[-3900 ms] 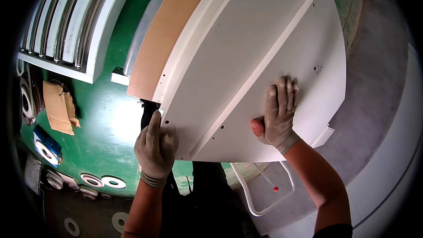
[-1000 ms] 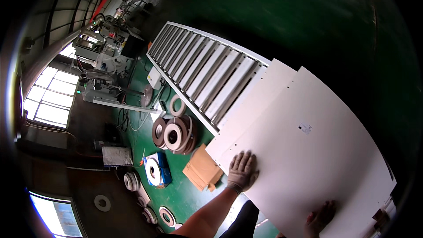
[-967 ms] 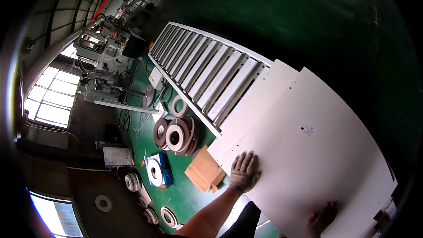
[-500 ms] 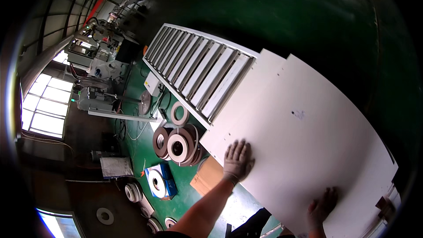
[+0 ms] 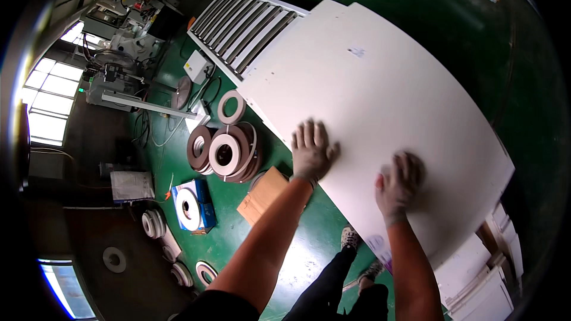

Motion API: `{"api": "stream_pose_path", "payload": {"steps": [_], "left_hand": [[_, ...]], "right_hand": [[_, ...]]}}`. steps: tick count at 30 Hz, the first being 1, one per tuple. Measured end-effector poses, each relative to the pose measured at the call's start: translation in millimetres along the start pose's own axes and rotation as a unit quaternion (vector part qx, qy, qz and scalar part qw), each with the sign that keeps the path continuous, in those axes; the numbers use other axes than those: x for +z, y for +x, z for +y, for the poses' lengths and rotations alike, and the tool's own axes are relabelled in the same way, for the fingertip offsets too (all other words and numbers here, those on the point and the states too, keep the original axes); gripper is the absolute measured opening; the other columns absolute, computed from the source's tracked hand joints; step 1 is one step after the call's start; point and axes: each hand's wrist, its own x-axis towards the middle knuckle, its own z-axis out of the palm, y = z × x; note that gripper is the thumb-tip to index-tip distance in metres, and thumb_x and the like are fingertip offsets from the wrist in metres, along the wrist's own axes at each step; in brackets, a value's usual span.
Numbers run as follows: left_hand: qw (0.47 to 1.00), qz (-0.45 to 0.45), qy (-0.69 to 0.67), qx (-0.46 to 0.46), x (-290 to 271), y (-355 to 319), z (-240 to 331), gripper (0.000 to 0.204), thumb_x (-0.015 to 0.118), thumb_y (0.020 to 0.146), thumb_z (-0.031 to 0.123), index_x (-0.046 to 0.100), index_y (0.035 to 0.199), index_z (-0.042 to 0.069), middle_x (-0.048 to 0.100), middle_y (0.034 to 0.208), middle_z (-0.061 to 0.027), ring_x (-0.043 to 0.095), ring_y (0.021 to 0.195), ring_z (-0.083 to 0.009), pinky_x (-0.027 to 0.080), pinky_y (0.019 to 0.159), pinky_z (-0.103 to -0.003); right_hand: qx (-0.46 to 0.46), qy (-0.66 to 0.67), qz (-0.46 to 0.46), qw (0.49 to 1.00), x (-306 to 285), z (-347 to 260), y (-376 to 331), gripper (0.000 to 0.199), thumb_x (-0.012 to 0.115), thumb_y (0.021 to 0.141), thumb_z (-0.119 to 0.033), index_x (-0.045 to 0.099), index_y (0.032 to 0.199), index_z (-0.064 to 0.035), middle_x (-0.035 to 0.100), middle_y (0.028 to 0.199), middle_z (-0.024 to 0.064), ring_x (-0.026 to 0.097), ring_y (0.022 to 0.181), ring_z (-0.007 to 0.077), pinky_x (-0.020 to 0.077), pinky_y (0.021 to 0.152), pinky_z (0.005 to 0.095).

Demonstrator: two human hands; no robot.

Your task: The person picks up white rectangular panels from a stack, carries them to a machine, and places them onto the machine's platform one at a time. The person repeats this process for several panels, moving between the stack and the machine.

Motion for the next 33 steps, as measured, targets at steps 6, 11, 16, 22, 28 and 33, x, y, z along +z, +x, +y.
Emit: {"api": "stream_pose_path", "payload": {"steps": [6,11,16,22,28,33], "left_hand": [[0.976,-0.14,-0.122,0.111,-23.6,-152.3,50.9,0.076,0.063,0.09,0.045,0.038,0.152,0.01,0.033,0.158,-0.0228,0.034,0.143,-0.0447,0.025,0.117,-0.061],[0.885,-0.359,-0.291,-0.053,49.6,-290.6,-49.8,0.067,0.061,0.096,0.041,0.043,0.148,0.002,0.049,0.144,-0.0305,0.048,0.133,-0.0436,0.038,0.111,-0.048],[0.872,-0.476,-0.104,-0.038,25.7,-438.7,-124.3,0.064,0.055,0.096,0.056,0.058,0.133,0.004,0.067,0.121,-0.0267,0.064,0.113,-0.0425,0.051,0.096,-0.05],[0.704,-0.684,-0.138,0.133,-32.4,-577.2,-67.6,0.049,0.046,0.1,0.044,0.062,0.128,0.006,0.066,0.121,-0.024,0.061,0.118,-0.0411,0.048,0.101,-0.047],[0.806,-0.559,-0.129,0.142,-70.7,-485.4,56.2,0.036,0.045,0.1,0.033,0.065,0.115,0.006,0.068,0.113,-0.0222,0.063,0.111,-0.0399,0.05,0.095,-0.045],[0.881,-0.388,-0.249,0.107,-79.6,-413.5,193.5,0.036,0.048,0.099,0.033,0.065,0.109,0.003,0.067,0.106,-0.0261,0.063,0.104,-0.0435,0.049,0.09,-0.047]], "right_hand": [[-0.023,0.102,-0.053,0.993,2.8,-38.4,-34.9,0.049,0.072,0.075,-0.019,0.064,0.12,-0.0035,0.057,0.129,0.0166,0.049,0.126,0.0347,0.0347,0.113,0.0509],[-0.077,0.07,-0.208,0.973,-77.0,-71.9,-165.3,0.06,0.068,0.085,-0.029,0.053,0.138,-0.0051,0.045,0.148,0.0173,0.043,0.138,0.0324,0.036,0.115,0.0476],[0.11,0.18,-0.42,0.883,-158.4,-45.4,-320.2,0.031,0.068,0.087,-0.029,0.065,0.11,-0.0079,0.069,0.097,0.0155,0.067,0.096,0.0351,0.0531,0.084,0.0494],[0.345,0.031,-0.476,0.808,-273.1,123.8,-558.9,0.042,0.055,0.093,-0.045,0.07,0.107,-0.0088,0.072,0.112,0.0174,0.069,0.102,0.0354,0.054,0.087,0.0507],[0.291,-0.094,-0.276,0.911,-307.4,279.7,-601.6,0.019,0.055,0.091,-0.017,0.07,0.09,-0.0059,0.071,0.096,0.0186,0.069,0.093,0.0332,0.057,0.082,0.0439],[0.354,0.058,-0.114,0.927,-302.1,311.8,-602.3,0.019,0.059,0.094,-0.023,0.069,0.097,-0.0079,0.069,0.097,0.0166,0.067,0.095,0.0354,0.0543,0.084,0.0446]]}}
